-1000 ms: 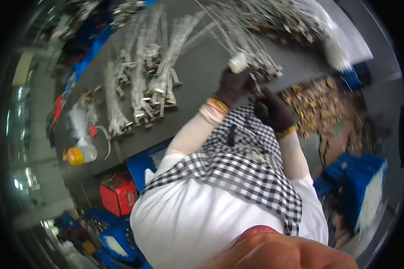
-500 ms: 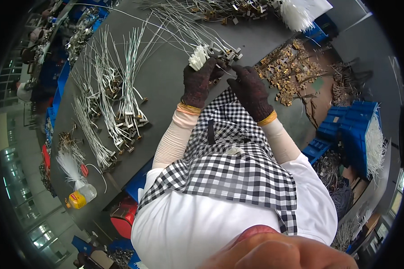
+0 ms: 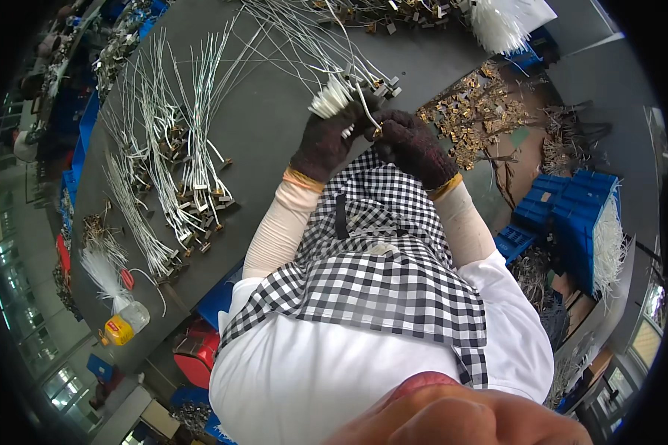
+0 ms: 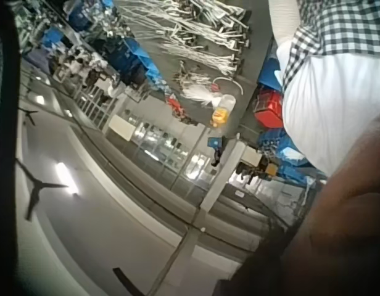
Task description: The recorder is bundling and organizing thin metal strips at a manual assembly station.
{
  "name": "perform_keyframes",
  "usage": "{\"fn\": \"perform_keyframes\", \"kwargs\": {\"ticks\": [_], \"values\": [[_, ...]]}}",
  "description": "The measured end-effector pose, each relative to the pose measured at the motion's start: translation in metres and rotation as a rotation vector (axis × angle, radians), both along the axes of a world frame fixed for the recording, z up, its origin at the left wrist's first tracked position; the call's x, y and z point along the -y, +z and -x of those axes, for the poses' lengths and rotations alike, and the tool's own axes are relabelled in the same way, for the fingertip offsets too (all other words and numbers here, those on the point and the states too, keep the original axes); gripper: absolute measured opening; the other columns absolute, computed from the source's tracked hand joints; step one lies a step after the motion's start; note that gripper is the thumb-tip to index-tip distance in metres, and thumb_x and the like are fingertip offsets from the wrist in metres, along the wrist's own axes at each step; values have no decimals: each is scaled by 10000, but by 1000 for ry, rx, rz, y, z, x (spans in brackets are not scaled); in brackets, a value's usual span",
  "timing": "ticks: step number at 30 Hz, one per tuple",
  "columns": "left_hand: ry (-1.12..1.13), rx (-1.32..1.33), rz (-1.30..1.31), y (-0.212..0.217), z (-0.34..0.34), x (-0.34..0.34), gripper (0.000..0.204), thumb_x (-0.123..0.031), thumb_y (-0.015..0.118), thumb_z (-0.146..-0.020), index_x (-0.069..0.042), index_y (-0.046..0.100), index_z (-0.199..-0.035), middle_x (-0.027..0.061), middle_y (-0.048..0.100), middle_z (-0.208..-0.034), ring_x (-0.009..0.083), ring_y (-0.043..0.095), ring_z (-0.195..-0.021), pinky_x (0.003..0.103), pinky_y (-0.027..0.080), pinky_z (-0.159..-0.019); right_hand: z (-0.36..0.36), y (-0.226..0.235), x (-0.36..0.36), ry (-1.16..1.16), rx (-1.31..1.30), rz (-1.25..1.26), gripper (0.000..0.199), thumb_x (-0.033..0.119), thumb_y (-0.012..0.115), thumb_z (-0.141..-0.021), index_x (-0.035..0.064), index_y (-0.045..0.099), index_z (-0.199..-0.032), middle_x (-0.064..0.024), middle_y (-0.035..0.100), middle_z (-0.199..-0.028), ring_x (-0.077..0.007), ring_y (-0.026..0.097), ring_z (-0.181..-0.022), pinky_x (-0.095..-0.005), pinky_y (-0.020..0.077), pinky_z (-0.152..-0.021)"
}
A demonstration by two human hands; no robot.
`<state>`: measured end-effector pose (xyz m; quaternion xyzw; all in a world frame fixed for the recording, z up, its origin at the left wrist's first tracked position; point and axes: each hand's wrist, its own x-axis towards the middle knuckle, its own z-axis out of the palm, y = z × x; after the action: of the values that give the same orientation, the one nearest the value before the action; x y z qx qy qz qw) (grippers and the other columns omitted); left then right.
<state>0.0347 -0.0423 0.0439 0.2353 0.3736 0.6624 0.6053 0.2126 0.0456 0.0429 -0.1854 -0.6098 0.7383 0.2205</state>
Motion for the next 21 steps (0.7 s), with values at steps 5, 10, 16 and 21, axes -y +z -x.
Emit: {"fn": "perform_keyframes", "kwargs": {"ticks": [5,10,16,21], "values": [[22,193,94,0,28,-22,344,-185,580,-1003,-16,562,-1302,88,665,-1176,179,643,-1084,301,570,-875,11,-1,-11,20,163,234,249,106,638,-900,24,633,-1135,-49,667,-943,-82,544,-677,-218,428,-558],[242,-343,-94,-10,25,-30,235,-126,623,-971,11,649,-1161,70,694,-1092,156,676,-971,294,575,-796,23,-25,-27,-37,183,398,283,232,590,-974,2,628,-1136,-38,654,-902,-106,585,-687,-252,470,-582],[359,-594,429,-41,54,-47,191,-187,712,-890,-5,717,-946,52,723,-830,134,684,-698,285,531,-622,45,-12,-61,-153,424,114,370,281,637,-954,14,615,-1210,-62,659,-908,-116,601,-689,-279,515,-644],[313,-521,575,-45,72,-48,217,-219,722,-895,-18,703,-976,48,722,-808,115,658,-626,270,506,-556,75,-54,-174,-461,646,-756,429,335,672,-890,27,639,-1186,-202,683,-1085,-344,661,-983,-410,518,-862]]}}
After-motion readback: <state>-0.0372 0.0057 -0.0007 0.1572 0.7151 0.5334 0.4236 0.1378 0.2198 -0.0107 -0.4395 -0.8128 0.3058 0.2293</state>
